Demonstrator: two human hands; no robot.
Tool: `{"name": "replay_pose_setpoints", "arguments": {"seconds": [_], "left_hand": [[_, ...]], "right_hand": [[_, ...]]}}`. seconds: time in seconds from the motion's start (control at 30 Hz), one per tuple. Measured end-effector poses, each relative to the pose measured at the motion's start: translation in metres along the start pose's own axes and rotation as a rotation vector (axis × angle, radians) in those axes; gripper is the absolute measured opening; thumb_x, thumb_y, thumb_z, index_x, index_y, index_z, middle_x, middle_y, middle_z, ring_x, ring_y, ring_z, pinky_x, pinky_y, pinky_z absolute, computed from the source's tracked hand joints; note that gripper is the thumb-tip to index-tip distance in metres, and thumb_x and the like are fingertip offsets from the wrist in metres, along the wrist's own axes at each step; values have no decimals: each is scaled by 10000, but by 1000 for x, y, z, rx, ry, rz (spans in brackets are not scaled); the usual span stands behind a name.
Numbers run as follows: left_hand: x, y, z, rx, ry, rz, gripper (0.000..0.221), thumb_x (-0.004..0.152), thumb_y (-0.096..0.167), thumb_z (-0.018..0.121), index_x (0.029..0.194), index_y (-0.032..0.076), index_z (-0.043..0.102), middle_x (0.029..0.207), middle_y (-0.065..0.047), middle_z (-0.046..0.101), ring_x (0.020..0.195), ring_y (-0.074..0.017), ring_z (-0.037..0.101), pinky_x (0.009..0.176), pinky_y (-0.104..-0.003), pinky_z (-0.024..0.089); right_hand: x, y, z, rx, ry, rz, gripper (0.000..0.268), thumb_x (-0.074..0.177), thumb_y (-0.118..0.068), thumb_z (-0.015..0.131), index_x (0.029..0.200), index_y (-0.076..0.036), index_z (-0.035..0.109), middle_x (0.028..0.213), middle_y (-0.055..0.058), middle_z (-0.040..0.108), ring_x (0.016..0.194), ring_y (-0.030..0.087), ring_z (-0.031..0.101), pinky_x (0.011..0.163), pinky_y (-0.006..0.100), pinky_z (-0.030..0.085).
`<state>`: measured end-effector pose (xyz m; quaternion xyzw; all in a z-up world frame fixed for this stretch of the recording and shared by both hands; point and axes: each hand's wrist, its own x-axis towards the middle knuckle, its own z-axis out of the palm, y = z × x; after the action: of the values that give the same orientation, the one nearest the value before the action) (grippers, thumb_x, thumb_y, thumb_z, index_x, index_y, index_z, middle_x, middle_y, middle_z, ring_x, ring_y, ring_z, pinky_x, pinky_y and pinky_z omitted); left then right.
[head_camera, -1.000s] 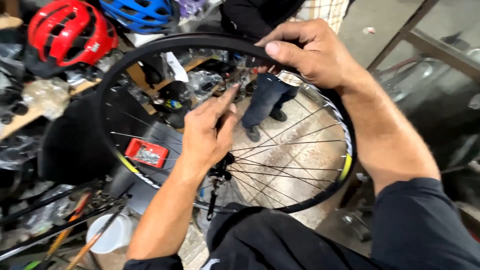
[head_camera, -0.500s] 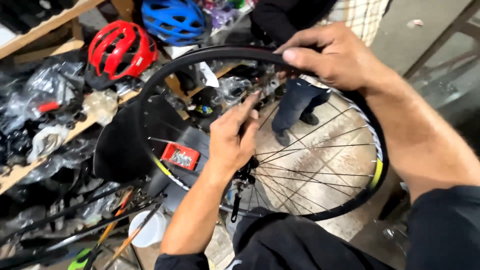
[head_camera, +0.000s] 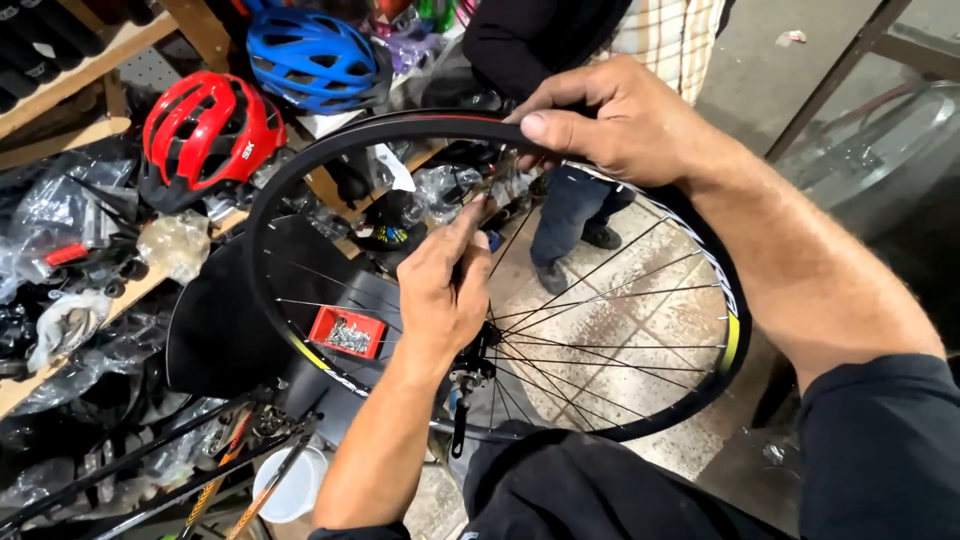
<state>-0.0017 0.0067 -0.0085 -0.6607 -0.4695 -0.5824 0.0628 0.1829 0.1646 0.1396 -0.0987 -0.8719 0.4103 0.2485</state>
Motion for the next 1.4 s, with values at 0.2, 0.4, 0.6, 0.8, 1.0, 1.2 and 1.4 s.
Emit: {"name": "replay_pose_setpoints", "arguments": {"seconds": [0.2, 0.4, 0.6, 0.8, 1.0, 1.2, 1.4], "left_hand": [[7, 7, 4, 8, -7, -23, 381, 1016, -24, 660, 1391, -47, 604, 1331, -193, 716, 1093, -272, 788, 1023, -355, 652], [26, 20, 17, -442, 110, -500, 355, 1073, 154, 585, 1367, -41, 623, 1004, -134, 760, 684, -147, 654, 511, -263, 563], [42, 9, 34, -441, 475, -725, 258, 978, 174, 723, 1200, 42, 721, 1009, -55, 760, 796, -99, 670, 616, -243, 542], [61, 15, 34, -312, 573, -677, 238, 911, 163, 804, 1112, 41, 774, 981, -59, 777, 887, -116, 722, 780, -245, 638], [68, 8, 35, -392, 582, -472, 177, 955, 127, 772, 1084, 9, 747, 988, -102, 771, 934, -168, 752, 889, -282, 673], [69, -6, 38, -88, 540, -327, 148, 1041, 234, 731, 1032, 97, 786, 811, -82, 739, 696, -145, 666, 655, -311, 578], [75, -4, 37, -33, 505, -283, 220, 1073, 241, 670, 1052, 41, 758, 860, -171, 755, 777, -285, 755, 722, -407, 602]], "right_hand": [[-2, -4, 3, 80, 19, 79, 299, 1029, -257, 640, 1195, -28, 737, 966, 91, 807, 813, 132, 769, 754, 233, 640], [12, -19, 8, -96, 23, 163, 252, 1046, -303, 593, 1117, -136, 768, 944, -23, 801, 861, 75, 745, 833, 247, 553], [29, -13, 19, -95, 31, 125, 251, 1044, -319, 600, 1071, -139, 772, 861, -34, 772, 755, 46, 662, 674, 225, 490], [36, -12, 22, -141, 31, 111, 298, 1029, -377, 588, 1073, -159, 785, 867, -60, 739, 778, 63, 631, 720, 252, 476], [43, -11, 27, -145, 29, 68, 254, 1038, -341, 604, 956, -176, 779, 830, -91, 741, 765, 49, 608, 733, 255, 465], [40, 2, 30, -126, 136, -2, 198, 984, -358, 658, 984, -216, 795, 810, 53, 768, 837, 201, 756, 771, 376, 583], [41, 0, 29, -173, 122, -18, 226, 998, -391, 645, 997, -214, 786, 859, 89, 770, 864, 248, 764, 775, 394, 576]]}}
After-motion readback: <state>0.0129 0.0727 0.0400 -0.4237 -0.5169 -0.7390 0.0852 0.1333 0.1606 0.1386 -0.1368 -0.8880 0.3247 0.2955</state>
